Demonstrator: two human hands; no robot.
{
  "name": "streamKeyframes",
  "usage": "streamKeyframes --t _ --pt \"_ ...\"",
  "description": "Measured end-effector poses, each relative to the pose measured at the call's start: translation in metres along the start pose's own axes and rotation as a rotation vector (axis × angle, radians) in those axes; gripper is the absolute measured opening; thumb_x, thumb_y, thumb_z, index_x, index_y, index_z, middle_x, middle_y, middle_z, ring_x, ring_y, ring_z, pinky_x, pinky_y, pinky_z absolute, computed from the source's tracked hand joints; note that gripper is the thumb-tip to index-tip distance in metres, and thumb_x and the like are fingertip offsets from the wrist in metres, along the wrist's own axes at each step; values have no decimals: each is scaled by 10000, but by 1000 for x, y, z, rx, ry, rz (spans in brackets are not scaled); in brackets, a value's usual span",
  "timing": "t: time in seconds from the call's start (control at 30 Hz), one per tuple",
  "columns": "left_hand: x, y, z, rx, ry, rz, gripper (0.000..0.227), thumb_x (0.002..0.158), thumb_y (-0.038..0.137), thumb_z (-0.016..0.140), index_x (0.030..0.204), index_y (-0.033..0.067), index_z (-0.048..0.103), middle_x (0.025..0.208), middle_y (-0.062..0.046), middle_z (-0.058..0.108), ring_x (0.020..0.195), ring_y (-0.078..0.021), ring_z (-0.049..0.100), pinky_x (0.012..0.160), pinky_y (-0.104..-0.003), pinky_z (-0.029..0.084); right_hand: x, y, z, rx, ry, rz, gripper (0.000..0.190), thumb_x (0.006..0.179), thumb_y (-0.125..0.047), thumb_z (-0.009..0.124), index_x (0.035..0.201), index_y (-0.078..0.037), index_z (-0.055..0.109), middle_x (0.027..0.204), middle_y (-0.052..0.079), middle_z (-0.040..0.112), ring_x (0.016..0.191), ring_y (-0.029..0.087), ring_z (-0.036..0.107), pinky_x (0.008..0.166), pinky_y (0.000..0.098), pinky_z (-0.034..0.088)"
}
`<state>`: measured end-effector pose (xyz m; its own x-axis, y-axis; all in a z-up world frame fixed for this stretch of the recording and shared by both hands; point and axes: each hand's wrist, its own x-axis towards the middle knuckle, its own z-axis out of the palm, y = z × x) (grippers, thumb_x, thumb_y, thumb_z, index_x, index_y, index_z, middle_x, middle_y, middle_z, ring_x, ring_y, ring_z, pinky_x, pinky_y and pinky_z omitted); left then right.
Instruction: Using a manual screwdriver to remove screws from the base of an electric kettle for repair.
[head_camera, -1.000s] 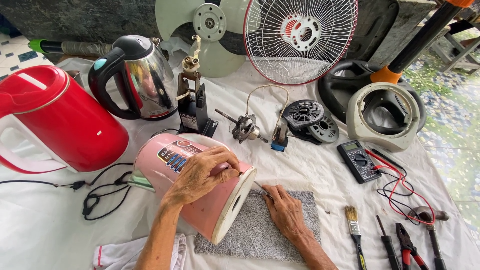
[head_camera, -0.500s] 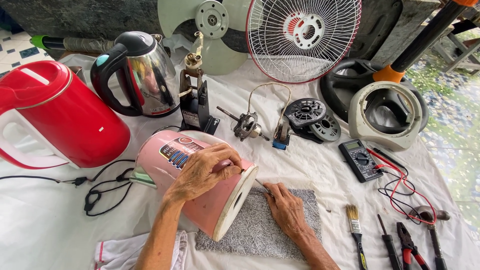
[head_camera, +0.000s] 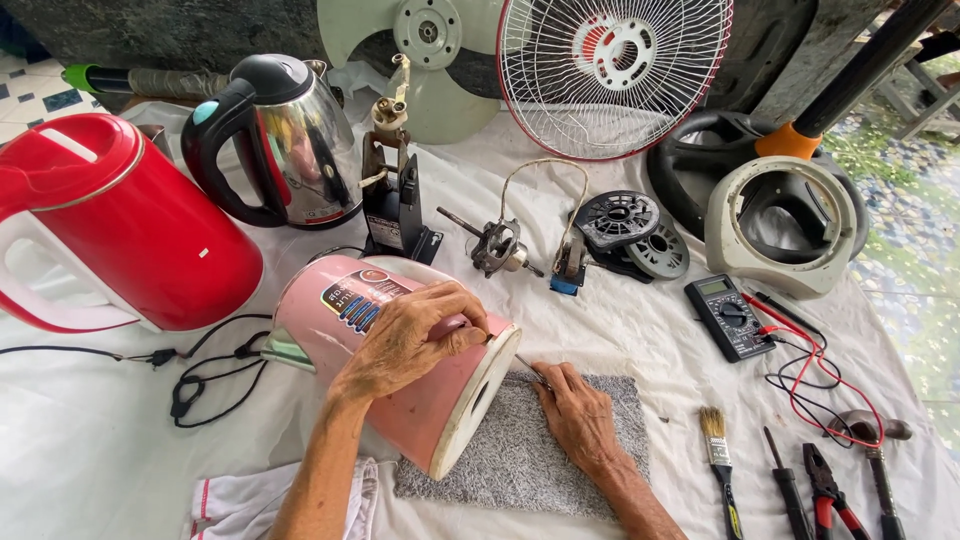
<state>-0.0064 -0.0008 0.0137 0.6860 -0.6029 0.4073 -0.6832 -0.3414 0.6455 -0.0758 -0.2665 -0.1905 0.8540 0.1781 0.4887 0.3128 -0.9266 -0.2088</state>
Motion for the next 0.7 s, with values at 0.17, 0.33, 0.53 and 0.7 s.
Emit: streamKeyframes --t 0.17,0.33,0.53,0.7 --pt "1 -6 2 8 13 23 140 979 324 657 953 195 707 988 11 724 900 -225 703 805 -371 532 4 -2 -7 24 16 24 246 977 -266 651 1220 -224 644 896 -16 613 638 202 667 483 339 538" --pt "-5 -21 11 -30 7 14 181 1007 373 637 992 210 717 961 -56 707 941 -327 715 866 -469 545 5 -11 -14 99 8 94 217 974 -244 672 1191 -233 669 863 12 622 665 272 718 580 386 590" --pt "-2 -37 16 -47 24 122 175 1020 375 657 976 215 709 894 -43 670 939 -282 697 879 -412 537 -1 6 -26 293 -16 148 195 1015 -119 669 1202 -100 718 952 152 704 711 286 715 647 379 603" --pt "-5 -15 6 -22 36 170 174 1016 252 674 929 101 677 924 -31 685 733 -132 595 634 -284 458 -21 -24 -80 316 -16 8 231 997 -133 706 1222 -101 664 1078 122 723 760 188 748 592 283 623"
